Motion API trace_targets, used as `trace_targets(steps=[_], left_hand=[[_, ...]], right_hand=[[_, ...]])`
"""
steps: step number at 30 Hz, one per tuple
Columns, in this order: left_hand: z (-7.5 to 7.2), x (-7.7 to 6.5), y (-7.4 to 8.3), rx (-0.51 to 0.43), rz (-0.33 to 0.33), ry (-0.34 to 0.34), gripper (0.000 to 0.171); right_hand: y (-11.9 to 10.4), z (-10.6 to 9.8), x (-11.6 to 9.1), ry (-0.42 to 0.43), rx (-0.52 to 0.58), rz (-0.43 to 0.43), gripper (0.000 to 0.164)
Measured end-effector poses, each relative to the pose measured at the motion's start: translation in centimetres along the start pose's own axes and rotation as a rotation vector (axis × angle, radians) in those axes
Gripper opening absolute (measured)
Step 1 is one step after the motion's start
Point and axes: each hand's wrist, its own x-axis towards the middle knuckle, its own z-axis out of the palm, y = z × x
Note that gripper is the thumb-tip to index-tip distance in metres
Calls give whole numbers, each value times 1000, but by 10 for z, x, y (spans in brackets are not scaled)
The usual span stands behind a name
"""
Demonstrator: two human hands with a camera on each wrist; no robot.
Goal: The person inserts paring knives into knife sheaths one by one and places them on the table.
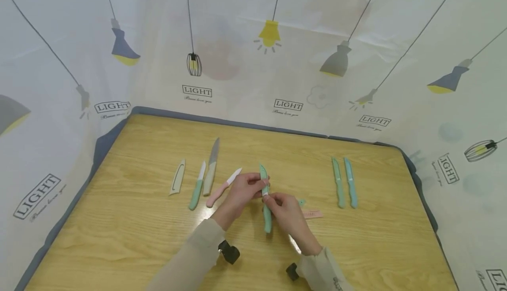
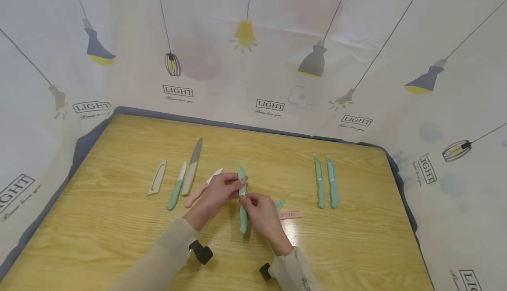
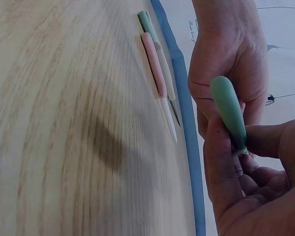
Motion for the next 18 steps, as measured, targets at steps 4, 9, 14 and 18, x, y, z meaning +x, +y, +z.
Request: trace_targets(steps=[4, 9, 14, 18], left_hand=[[1, -2, 0, -5, 2, 16, 38], [3, -5, -2, 16, 2, 17, 37], [5, -7, -4, 29, 26, 20, 35], [6, -8, -5, 29, 30, 11, 35]], right_hand=[[-1, -1, 1, -2, 10, 5, 36], [-2, -2, -1, 16, 6, 25, 33], [1, -2, -1, 8, 32, 38, 37], [2, -2, -1, -5, 68, 52, 38]])
